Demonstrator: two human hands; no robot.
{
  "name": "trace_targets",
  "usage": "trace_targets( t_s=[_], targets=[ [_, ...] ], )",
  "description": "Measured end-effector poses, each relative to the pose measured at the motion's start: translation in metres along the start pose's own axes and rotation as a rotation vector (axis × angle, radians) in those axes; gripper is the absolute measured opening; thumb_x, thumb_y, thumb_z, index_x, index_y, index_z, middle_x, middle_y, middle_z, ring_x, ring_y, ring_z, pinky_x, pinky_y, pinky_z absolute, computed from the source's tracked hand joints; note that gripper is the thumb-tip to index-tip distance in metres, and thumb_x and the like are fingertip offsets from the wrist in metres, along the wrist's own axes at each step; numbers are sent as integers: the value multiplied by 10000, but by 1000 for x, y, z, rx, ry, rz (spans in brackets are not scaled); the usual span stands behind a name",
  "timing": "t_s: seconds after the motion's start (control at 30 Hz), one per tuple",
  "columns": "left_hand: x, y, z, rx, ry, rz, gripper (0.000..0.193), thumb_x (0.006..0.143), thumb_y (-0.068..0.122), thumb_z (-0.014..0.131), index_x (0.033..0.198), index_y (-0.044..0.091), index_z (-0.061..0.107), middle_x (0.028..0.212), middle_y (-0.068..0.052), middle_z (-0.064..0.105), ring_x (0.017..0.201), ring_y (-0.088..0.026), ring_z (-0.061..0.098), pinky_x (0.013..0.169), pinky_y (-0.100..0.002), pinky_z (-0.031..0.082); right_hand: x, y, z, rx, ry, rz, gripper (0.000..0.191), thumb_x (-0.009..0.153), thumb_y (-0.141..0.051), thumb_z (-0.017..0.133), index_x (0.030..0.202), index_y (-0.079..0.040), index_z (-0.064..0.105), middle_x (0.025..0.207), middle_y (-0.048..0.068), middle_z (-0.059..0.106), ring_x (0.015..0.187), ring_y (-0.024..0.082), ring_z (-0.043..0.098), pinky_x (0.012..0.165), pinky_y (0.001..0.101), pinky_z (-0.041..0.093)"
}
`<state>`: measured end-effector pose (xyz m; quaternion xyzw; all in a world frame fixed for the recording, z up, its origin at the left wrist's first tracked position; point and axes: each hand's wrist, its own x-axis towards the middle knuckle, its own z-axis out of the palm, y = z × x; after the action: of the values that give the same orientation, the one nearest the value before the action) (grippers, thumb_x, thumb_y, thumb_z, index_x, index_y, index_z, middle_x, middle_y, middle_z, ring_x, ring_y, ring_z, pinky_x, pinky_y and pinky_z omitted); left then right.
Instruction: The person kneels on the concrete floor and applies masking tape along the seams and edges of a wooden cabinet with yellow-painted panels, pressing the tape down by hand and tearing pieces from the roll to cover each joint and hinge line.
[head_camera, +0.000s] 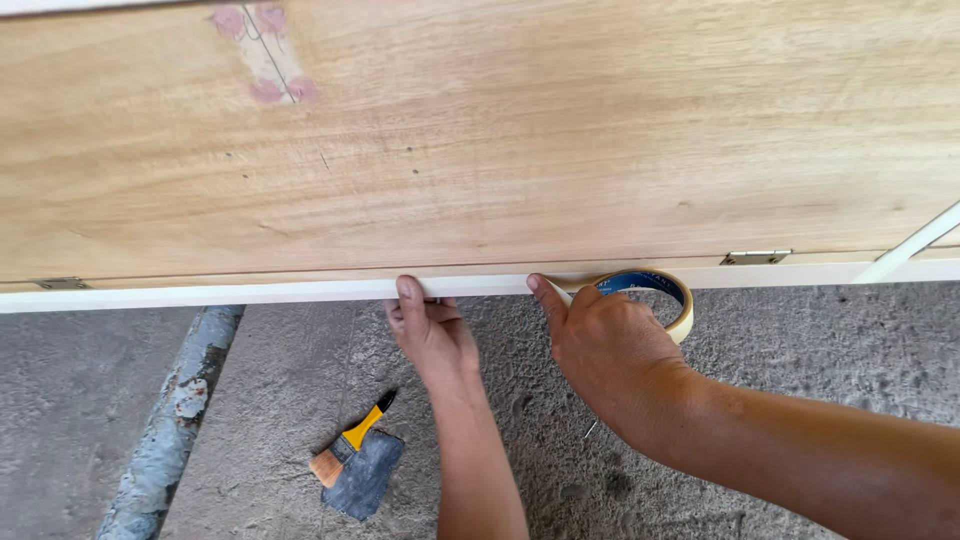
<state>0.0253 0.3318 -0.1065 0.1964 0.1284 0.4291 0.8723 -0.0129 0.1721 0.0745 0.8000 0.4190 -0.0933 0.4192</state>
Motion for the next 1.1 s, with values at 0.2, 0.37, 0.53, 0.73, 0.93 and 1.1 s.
trace_targets(
  t_s=[0.2,0.37,0.53,0.73,0.93,1.1],
  targets=[
    [-33,-59,1,118,-41,-144,403,797,219,801,1123,113,590,916,14,698,856,-93,712,779,-253,631,3,0,7,20,64,25,863,949,-106,672,1593,109,140,784,162,605,577,93,579,416,213,517],
    [-50,-74,2,-39,-323,-133,279,963,186,795,1086,7,619,902,-53,666,792,-127,662,716,-268,584,-12,4,29,28,257,-17,758,935,-85,639,1552,122,250,904,232,665,691,199,666,476,260,557],
    [-46,-72,-5,48,-315,-75,273,953,215,785,1054,24,618,946,-63,693,869,-162,717,819,-351,664,-27,17,74,-231,740,-10,771,830,-76,647,1562,-106,405,979,143,729,692,178,711,568,245,613],
    [-48,-72,-11,61,-323,-69,352,949,250,799,1107,-8,618,1009,-105,708,906,-179,741,829,-366,673,-39,18,98,-137,391,-50,628,1000,-21,569,1591,-30,355,900,150,699,641,136,641,525,242,599],
    [-51,-71,-7,50,-339,-51,362,971,242,773,1129,-40,613,1016,-136,714,904,-190,759,831,-369,683,-44,22,102,-302,449,66,733,901,-155,638,1576,-87,362,785,74,664,547,85,574,475,205,541],
    [-60,-71,-1,11,-349,-35,363,993,216,744,1189,-46,586,1050,-145,701,926,-192,754,822,-368,682,-36,15,94,-137,179,102,710,1002,-117,601,1610,-50,241,774,95,650,525,51,545,436,179,519]
  ],
)
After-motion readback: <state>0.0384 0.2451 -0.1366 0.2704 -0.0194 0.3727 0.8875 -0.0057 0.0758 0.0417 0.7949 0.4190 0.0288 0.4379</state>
